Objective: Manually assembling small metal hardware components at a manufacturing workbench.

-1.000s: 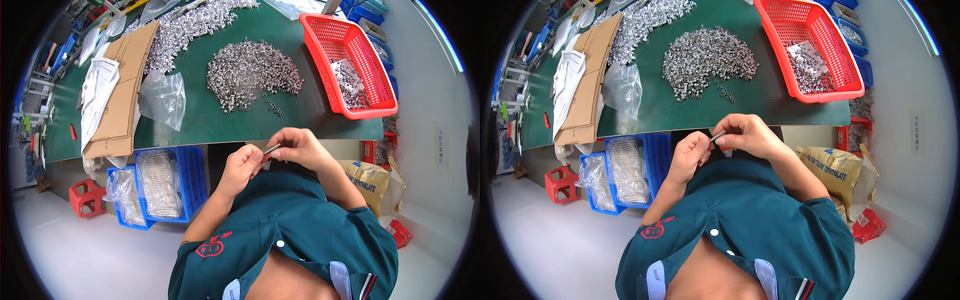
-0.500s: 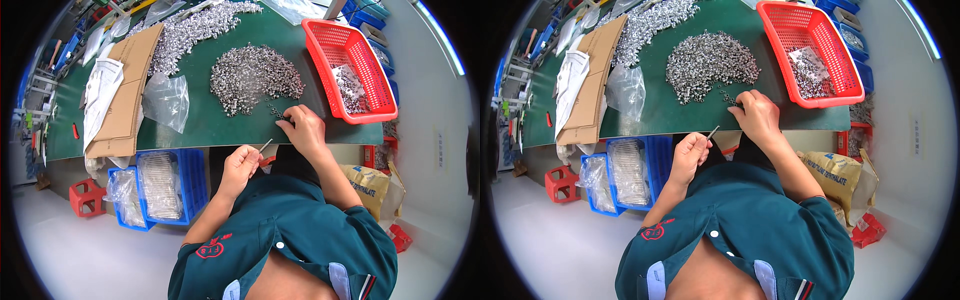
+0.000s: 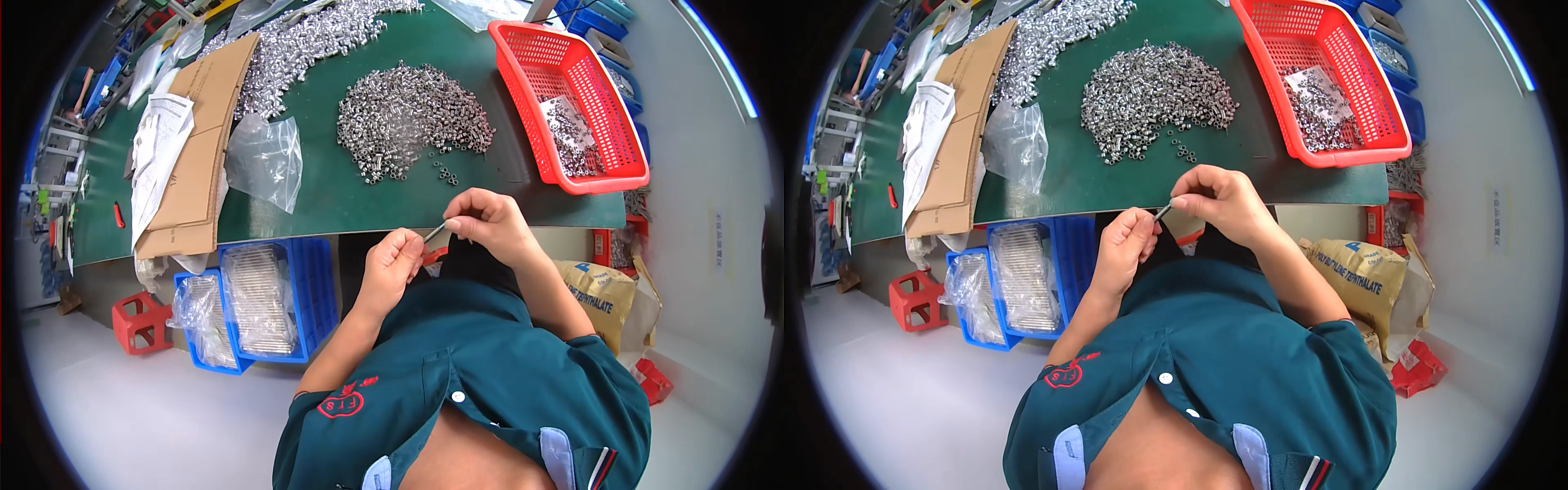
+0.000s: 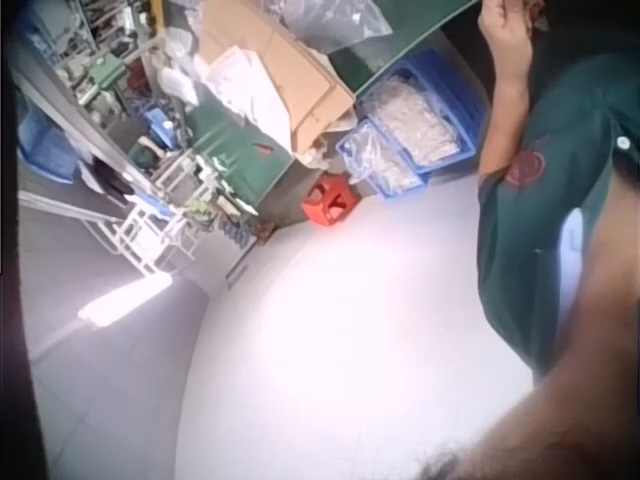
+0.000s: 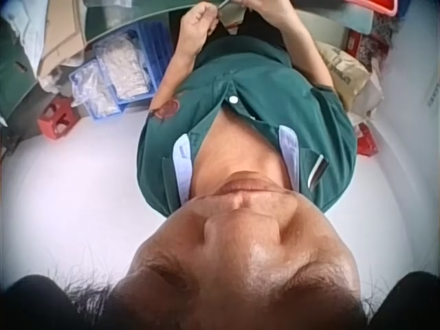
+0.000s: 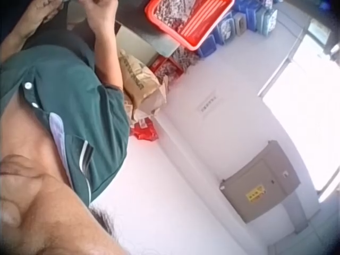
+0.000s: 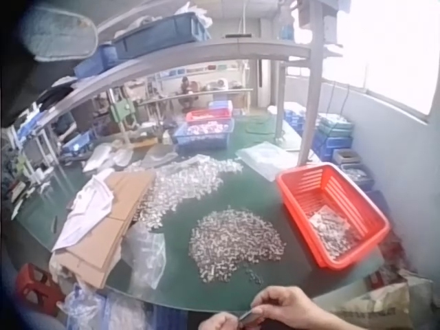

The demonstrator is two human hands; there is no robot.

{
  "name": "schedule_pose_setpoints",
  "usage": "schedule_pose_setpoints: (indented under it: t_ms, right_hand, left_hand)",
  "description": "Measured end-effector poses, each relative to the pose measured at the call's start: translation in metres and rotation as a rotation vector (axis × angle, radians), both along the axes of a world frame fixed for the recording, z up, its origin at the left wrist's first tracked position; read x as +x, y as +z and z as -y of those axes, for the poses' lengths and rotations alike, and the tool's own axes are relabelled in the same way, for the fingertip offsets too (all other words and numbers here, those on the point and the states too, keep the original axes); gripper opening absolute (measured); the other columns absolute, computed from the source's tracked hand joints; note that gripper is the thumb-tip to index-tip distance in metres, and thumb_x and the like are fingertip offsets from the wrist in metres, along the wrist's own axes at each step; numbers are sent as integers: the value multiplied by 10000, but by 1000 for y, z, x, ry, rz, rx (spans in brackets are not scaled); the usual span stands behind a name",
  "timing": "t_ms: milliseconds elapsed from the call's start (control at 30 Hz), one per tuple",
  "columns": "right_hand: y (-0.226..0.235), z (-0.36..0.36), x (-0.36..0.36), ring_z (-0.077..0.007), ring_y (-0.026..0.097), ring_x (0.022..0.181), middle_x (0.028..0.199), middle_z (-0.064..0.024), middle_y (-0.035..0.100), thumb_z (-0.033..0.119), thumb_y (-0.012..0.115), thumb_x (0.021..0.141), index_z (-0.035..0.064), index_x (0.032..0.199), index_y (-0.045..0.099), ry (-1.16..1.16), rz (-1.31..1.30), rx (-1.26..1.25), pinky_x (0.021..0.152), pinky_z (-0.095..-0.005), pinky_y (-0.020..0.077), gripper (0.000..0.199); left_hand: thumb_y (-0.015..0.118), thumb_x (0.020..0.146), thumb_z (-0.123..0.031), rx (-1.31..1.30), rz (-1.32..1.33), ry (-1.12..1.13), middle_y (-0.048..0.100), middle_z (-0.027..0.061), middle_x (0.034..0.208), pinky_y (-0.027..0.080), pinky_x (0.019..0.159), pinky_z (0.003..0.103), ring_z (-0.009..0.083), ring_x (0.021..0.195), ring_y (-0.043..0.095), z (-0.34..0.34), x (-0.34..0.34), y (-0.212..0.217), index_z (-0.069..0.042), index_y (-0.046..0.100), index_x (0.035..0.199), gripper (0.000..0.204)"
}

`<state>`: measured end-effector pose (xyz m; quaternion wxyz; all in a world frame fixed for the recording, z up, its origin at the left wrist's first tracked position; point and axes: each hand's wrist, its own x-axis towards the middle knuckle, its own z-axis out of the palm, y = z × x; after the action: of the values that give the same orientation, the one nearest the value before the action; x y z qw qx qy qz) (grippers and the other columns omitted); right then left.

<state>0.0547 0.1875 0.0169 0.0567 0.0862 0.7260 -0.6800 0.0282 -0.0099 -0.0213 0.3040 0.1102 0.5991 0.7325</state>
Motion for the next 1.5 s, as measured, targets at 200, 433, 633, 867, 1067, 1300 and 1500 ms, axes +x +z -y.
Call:
schedule_pose_setpoints:
  t_ms: [200, 433, 633, 867, 1067, 1300, 1500]
  right_hand:
    - [-1, 5, 3, -48, 546, 700, 757, 8, 598, 18, 663, 809, -7, 894, 620, 89, -103, 89, 627, -214, 464, 98]
    - [2, 5, 6, -98, 591, 722, 779, -49, 635, 12, 668, 768, -16, 901, 632, 112, 7, 32, 672, -254, 492, 140]
    - [-8, -9, -7, -233, 625, 679, 769, -104, 614, 30, 682, 729, 15, 861, 630, -173, -309, 701, 607, -315, 497, 142]
    - [-21, -2, -24, -223, 592, 642, 736, -68, 588, 128, 737, 697, 54, 803, 618, -279, -358, 1034, 572, -330, 472, 176]
    - [-23, -1, -27, -271, 597, 731, 725, -64, 588, 131, 728, 684, 68, 747, 609, -294, -325, 1007, 605, -388, 480, 149]
    - [-13, -2, -10, -159, 584, 633, 722, -47, 605, 66, 706, 747, 40, 821, 629, -182, -270, 631, 601, -285, 479, 110]
    - [-5, 2, 0, -29, 521, 680, 767, 30, 580, 42, 667, 821, 8, 884, 622, -4, 11, -47, 597, -185, 438, 84]
  left_hand:
    - [503, 958, -253, -72, -66, -20, 415, -33, 575, 283, 469, 193, 44, 511, 363, 3, 0, 2, -39, 529, 802, 267]
    - [505, 956, -239, 22, 42, -17, 410, -32, 585, 280, 465, 195, 46, 508, 353, 1, 1, 2, -38, 525, 801, 255]
    - [509, 955, -238, 45, 57, 2, 413, -34, 587, 277, 459, 193, 43, 511, 356, 3, 0, -4, -40, 524, 803, 250]
    - [511, 956, -241, 54, 55, 32, 410, -36, 579, 274, 450, 186, 37, 499, 351, 4, 0, -3, -43, 524, 803, 250]
    - [507, 958, -240, 53, 49, 52, 408, -37, 571, 273, 447, 185, 36, 492, 349, 7, 0, -3, -42, 524, 803, 252]
    - [508, 957, -247, 52, 49, 50, 404, -38, 572, 270, 450, 185, 35, 498, 349, 5, 0, -4, -43, 526, 805, 256]
    - [507, 958, -250, 32, 7, 15, 405, -40, 574, 266, 456, 191, 37, 503, 348, 1, 0, -1, -41, 529, 808, 258]
